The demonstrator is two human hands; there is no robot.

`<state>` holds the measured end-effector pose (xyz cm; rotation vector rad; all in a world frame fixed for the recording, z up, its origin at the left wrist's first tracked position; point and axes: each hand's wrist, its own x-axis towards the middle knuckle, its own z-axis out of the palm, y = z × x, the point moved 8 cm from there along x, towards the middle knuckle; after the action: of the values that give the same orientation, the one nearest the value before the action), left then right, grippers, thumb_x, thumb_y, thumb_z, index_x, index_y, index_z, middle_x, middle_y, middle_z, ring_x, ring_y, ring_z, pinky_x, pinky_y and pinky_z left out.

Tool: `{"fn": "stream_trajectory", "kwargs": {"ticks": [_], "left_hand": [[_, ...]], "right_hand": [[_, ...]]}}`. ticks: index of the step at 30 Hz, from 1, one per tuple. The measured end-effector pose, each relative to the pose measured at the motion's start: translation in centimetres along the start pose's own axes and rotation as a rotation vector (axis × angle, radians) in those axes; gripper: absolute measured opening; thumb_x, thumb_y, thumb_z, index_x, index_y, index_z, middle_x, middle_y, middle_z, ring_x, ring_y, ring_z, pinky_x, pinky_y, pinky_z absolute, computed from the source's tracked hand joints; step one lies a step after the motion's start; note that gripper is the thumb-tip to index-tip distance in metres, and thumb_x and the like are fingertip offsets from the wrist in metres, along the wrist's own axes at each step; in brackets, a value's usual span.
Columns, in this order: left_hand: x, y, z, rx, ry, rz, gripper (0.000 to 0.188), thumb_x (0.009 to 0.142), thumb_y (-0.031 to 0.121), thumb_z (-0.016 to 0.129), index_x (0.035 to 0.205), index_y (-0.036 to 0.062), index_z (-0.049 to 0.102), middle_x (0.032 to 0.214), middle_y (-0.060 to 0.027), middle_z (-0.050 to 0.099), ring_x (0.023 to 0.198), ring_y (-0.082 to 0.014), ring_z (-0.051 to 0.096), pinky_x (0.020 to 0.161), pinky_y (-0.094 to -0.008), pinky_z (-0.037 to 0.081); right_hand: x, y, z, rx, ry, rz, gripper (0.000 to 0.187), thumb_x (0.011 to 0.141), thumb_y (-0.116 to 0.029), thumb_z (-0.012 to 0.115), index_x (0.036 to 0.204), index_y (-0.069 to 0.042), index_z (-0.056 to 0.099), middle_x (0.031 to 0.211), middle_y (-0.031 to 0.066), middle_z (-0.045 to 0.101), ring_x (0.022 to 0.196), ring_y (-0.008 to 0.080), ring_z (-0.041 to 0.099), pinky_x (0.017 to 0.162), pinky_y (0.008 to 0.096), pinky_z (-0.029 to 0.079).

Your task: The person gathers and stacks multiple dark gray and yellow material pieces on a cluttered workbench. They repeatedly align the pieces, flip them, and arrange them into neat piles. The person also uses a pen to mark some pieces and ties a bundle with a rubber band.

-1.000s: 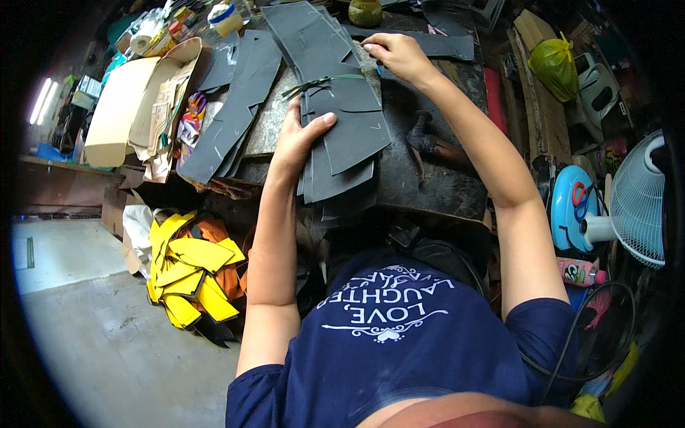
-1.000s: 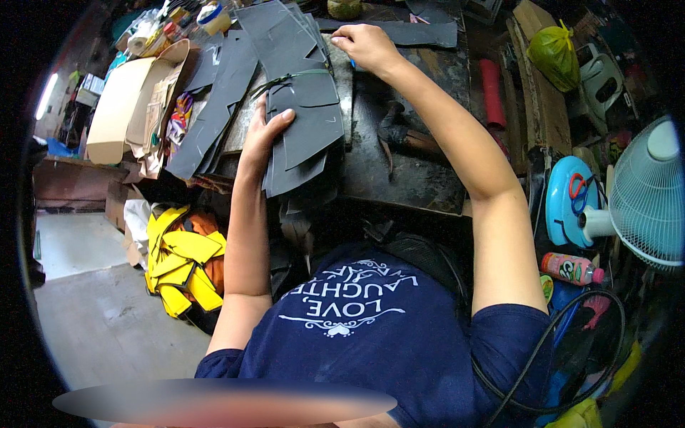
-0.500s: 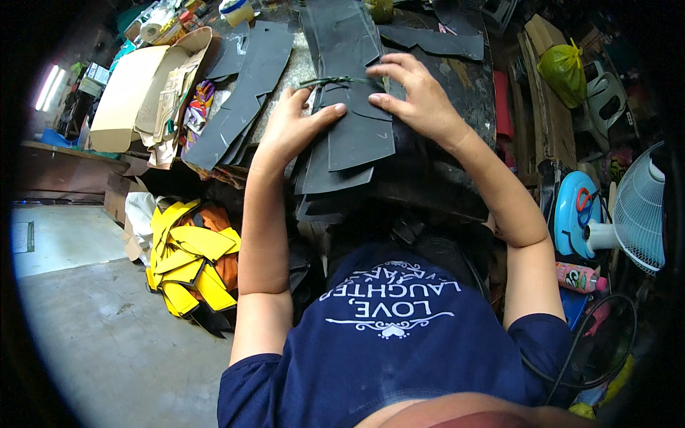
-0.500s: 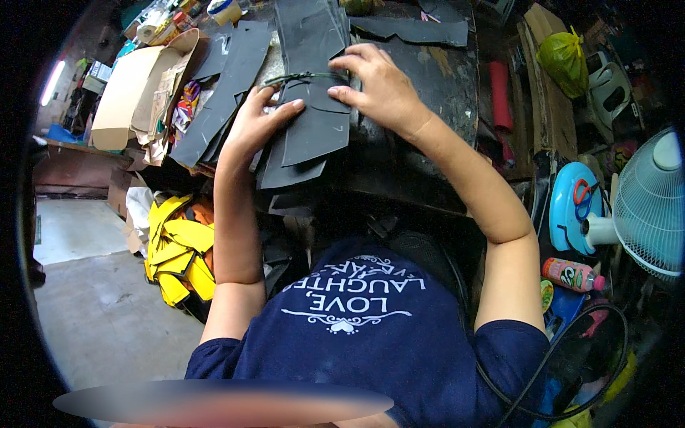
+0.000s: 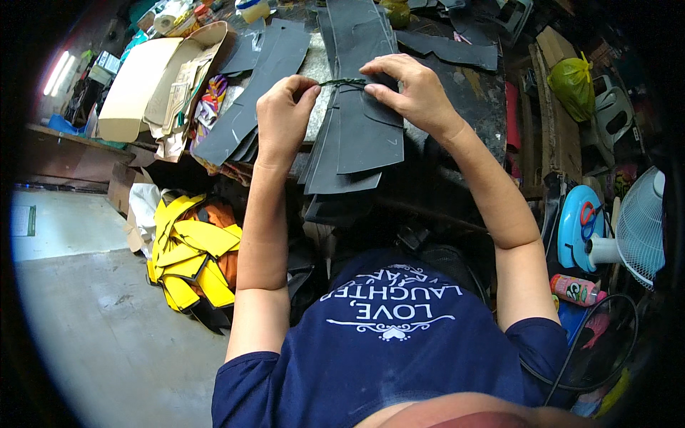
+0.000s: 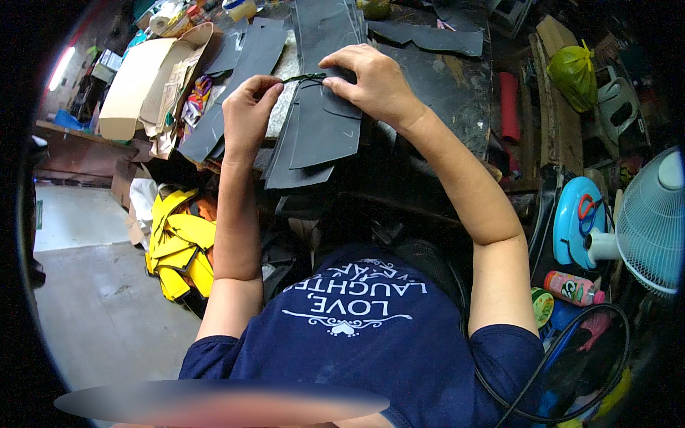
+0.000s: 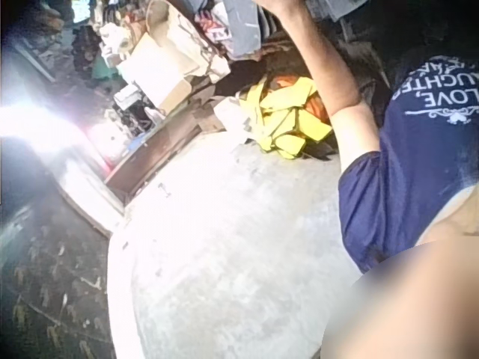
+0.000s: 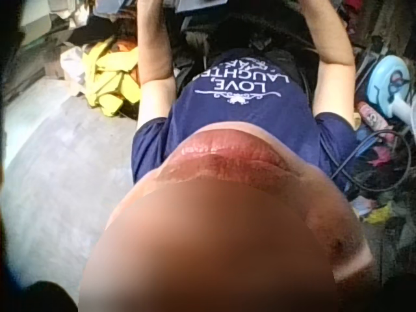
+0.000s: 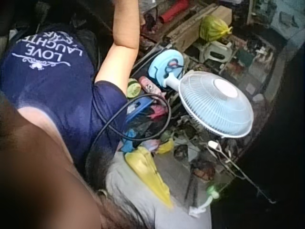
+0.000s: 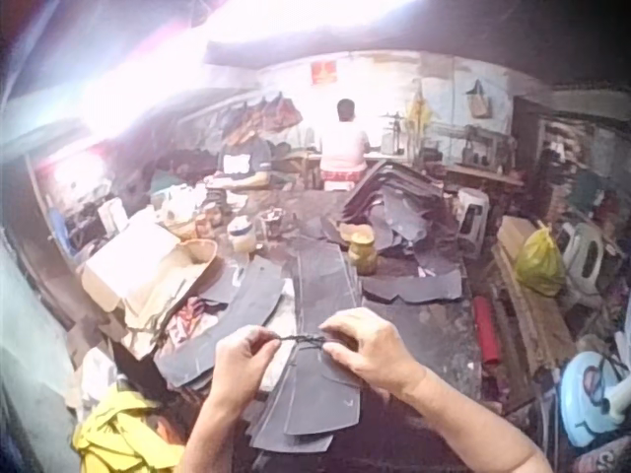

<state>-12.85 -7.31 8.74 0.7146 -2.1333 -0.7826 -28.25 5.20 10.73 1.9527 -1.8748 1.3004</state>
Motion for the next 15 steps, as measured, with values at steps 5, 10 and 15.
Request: {"fn": "stream_trajectory", "kwargs": {"ticks": [5, 10, 15], "left_hand": [[-0.5, 1.9, -0.4, -0.213, 0.037, 0.009, 0.01, 0.084, 0.006, 0.07, 0.091, -0.0022, 0.07, 0.079, -0.0094, 0.07, 0.07, -0.0105, 0.065, 0.066, -0.0249, 0.051], [-0.1, 1.7, 0.5, -0.599, 0.04, 0.004, 0.017, 0.088, 0.005, 0.068, 0.103, -0.0027, 0.067, 0.087, -0.0075, 0.071, 0.075, -0.0121, 0.066, 0.068, -0.0237, 0.052], [0.3, -0.1, 2.5, -0.397, -0.052, -0.062, 0.033, 0.086, 0.008, 0.07, 0.117, -0.0008, 0.065, 0.102, -0.0092, 0.069, 0.085, -0.0123, 0.064, 0.075, -0.0255, 0.052]], "right_hand": [[1.0, -1.3, 0.7, -0.196, 0.003, -0.085, 0.027, 0.084, -0.023, 0.071, 0.107, -0.01, 0.071, 0.099, 0.0066, 0.069, 0.094, 0.0228, 0.062, 0.083, 0.0336, 0.051], [2.0, 0.1, 2.7, -0.101, -0.067, 0.033, 0.023, 0.087, -0.03, 0.068, 0.102, -0.014, 0.074, 0.093, 0.0056, 0.07, 0.088, 0.0221, 0.066, 0.08, 0.0345, 0.053], [1.8, 2.5, 3.0, 0.142, -0.005, 0.192, 0.021, 0.089, -0.027, 0.066, 0.103, -0.012, 0.072, 0.088, 0.0059, 0.072, 0.078, 0.0194, 0.069, 0.073, 0.0321, 0.054]]}}
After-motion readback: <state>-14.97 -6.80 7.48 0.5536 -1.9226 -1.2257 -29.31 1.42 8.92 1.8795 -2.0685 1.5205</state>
